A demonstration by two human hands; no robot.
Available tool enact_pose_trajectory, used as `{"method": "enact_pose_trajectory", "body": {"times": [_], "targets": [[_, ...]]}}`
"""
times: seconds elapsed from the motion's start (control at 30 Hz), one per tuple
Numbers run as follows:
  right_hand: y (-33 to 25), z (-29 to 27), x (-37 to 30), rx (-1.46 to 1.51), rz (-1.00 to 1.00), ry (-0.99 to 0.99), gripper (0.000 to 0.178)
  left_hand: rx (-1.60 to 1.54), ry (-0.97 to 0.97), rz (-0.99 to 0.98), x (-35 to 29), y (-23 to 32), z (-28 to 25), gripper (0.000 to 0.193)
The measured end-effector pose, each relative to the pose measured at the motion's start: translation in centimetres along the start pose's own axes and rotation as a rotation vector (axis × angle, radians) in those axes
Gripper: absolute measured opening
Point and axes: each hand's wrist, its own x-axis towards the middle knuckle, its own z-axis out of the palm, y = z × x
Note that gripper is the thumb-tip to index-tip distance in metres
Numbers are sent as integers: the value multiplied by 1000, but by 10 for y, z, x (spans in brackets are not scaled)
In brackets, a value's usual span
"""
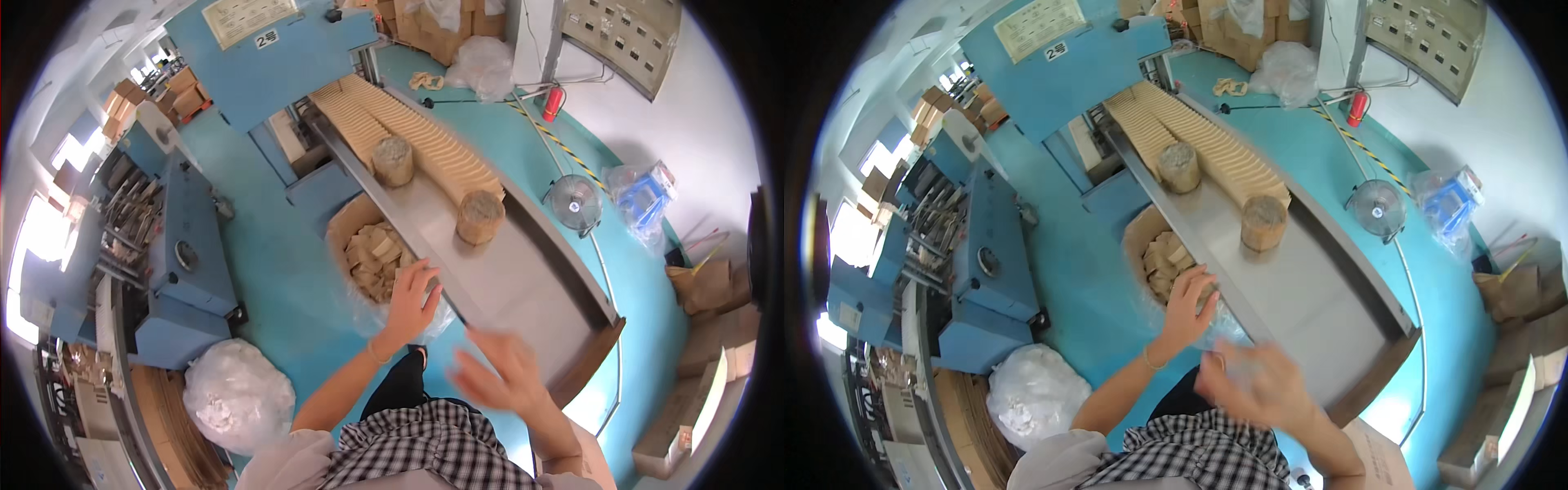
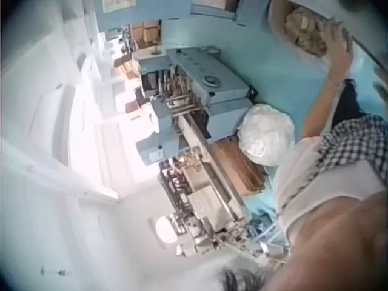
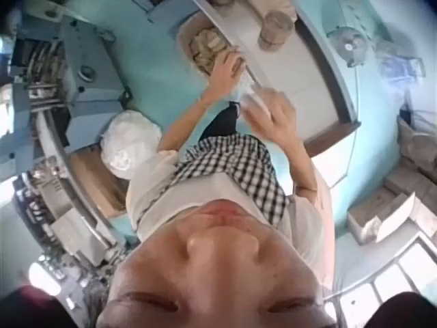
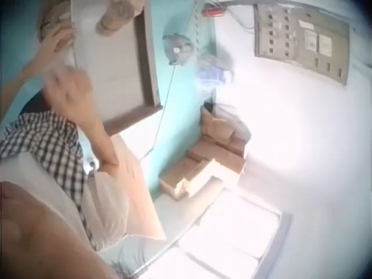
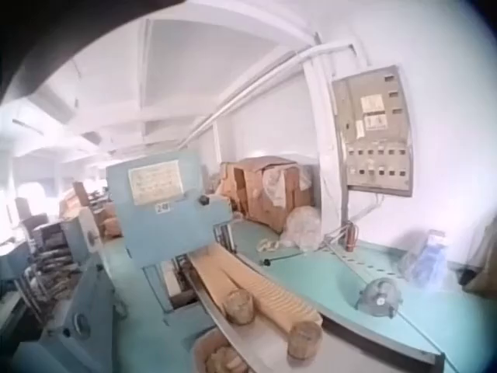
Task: Taking folded paper products from a production line and placing them into a container.
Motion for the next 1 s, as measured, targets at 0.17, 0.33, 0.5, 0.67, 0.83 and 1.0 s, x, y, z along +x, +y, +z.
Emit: {"method": "enact_pose_trajectory", "body": {"times": [0.17, 0.33, 0.5, 0.67, 0.83, 1.0], "targets": [[8, -47, 122, -687, -107, 450, 94, -16, 100, 155, 104, 2, 24, 37], [44, -56, 196, -680, 26, 592, 102, 65, -54, 220, 181, -37, 38, 40], [44, -86, 195, -562, 7, 511, 103, 154, -293, 442, 224, -59, 54, 46], [39, -105, 170, -201, 134, 107, 93, 174, -365, 440, 232, -71, 60, 46], [61, -99, 167, 404, 438, 277, 64, 77, -428, 493, 243, -60, 57, 41], [78, -89, 214, 449, 413, 644, 51, 232, -329, 416, 351, -117, 37, 40]]}}
